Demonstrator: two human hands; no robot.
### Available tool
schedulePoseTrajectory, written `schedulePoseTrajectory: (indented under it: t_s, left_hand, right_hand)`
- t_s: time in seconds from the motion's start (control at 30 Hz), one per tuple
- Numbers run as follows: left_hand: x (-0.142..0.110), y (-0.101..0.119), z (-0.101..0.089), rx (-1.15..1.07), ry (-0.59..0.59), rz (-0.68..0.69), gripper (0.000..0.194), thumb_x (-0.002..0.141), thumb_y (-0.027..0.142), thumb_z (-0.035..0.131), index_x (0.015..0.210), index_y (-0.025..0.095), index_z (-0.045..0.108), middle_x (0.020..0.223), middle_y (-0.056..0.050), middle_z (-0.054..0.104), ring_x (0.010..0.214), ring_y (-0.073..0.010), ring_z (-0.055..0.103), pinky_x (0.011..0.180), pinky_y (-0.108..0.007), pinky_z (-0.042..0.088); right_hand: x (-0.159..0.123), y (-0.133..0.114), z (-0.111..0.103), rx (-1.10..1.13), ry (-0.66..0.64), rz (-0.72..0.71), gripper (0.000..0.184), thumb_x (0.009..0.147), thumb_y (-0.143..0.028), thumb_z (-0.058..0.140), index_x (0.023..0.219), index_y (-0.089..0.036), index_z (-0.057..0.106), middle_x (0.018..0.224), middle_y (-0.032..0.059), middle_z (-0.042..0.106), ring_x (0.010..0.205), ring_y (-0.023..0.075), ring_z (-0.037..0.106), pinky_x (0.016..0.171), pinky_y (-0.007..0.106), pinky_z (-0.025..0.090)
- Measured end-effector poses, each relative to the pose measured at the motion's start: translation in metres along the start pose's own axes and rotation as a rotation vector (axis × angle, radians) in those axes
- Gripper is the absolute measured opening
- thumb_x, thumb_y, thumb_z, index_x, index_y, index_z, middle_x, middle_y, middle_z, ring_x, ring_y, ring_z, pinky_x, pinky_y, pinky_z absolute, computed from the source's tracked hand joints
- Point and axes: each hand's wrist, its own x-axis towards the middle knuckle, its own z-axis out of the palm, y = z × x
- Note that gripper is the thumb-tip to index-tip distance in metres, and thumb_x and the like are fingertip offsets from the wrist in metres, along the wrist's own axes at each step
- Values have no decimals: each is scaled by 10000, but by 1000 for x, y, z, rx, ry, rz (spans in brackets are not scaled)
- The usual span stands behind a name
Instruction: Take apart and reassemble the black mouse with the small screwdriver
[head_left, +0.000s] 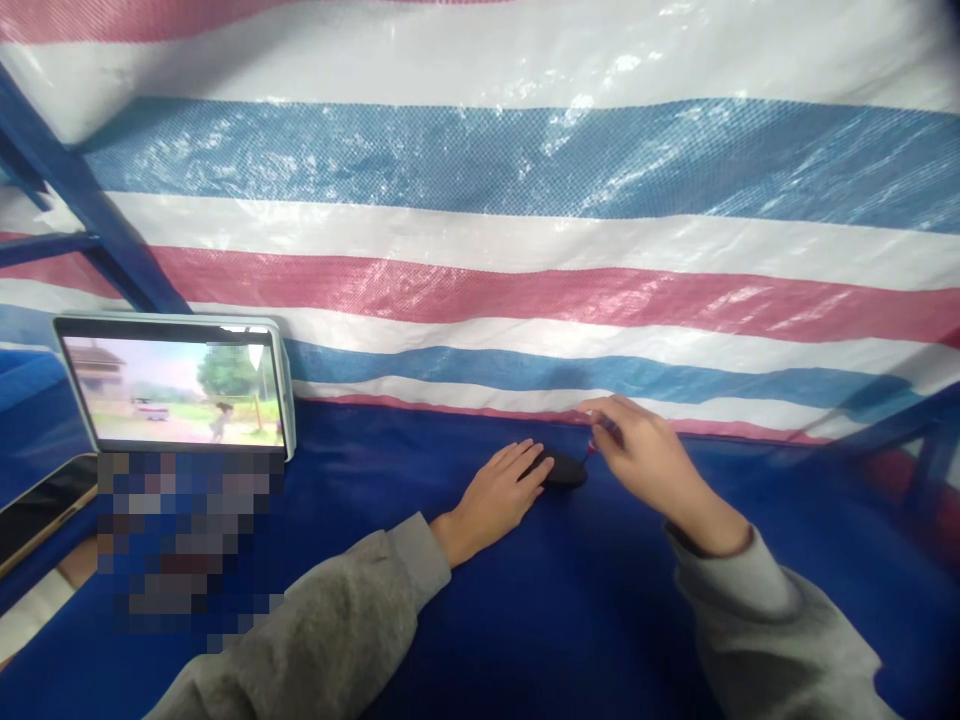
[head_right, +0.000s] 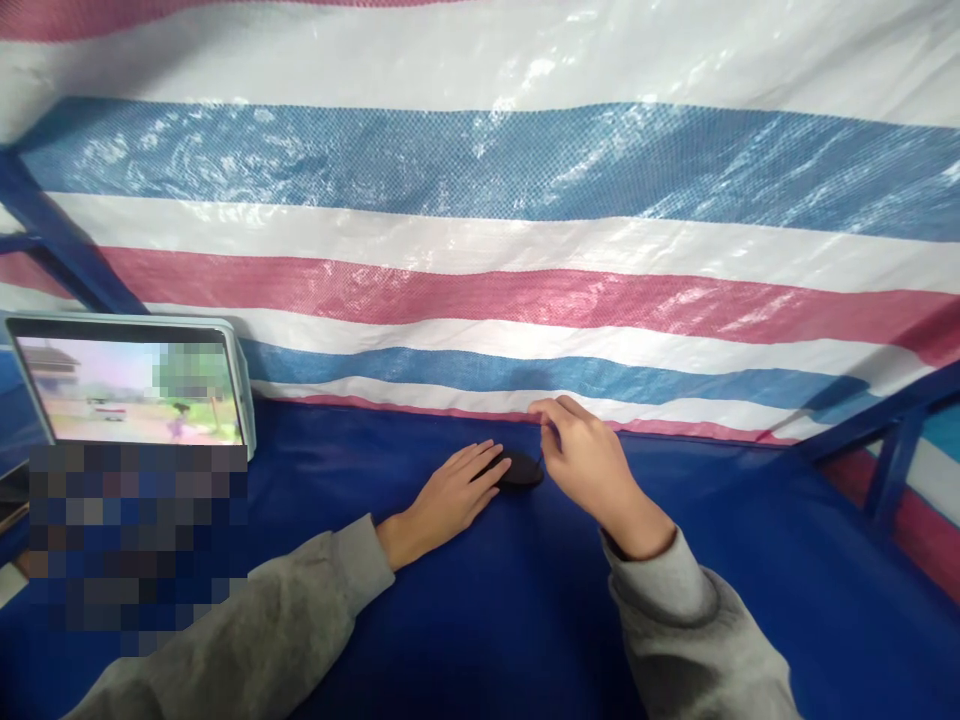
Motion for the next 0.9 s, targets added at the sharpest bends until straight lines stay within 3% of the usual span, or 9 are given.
schedulePoseTrajectory:
  t_s: [0.2,0.37,0.47,0.6,0.9]
  left_hand:
    - [-1,0,0,0,6,-10,369,1010,231,444,1369,157,484,1423,-124,522,1354,-252,469,1123,-438,426]
    - [-1,0,0,-2,-16,-23,389,1004,236,457,1385,160,471,1437,-128,505,1366,-246,454,1140,-428,404]
    - [-1,0,0,-13,-9,-21,387,1008,232,449,1388,159,467,1434,-121,509,1370,-239,448,1144,-423,401]
    - [-1,0,-1,-16,-9,-22,380,1014,230,437,1385,157,470,1423,-116,522,1379,-238,435,1150,-423,391]
    - [-2,1,0,-1,-35,-14,371,1016,236,434,1377,159,473,1430,-121,509,1381,-237,431,1152,-425,386]
  right_hand:
    - [0,0,0,-30,20,11,245,914,-216,430,966,-209,669,883,44,701,716,186,654,669,306,460]
    - [0,-1,0,-61,20,-10,279,842,-147,448,991,-216,674,903,40,695,697,177,645,655,301,461]
    - [0,-1,-1,-73,11,4,256,888,-205,445,975,-219,685,857,40,690,680,184,640,649,307,458]
    - [0,0,-2,-69,10,2,296,885,-191,439,1068,-214,671,887,46,686,688,184,647,662,310,469]
    - [-1,1,0,-33,7,8,256,888,-213,460,1049,-210,659,911,45,698,723,192,655,718,326,482]
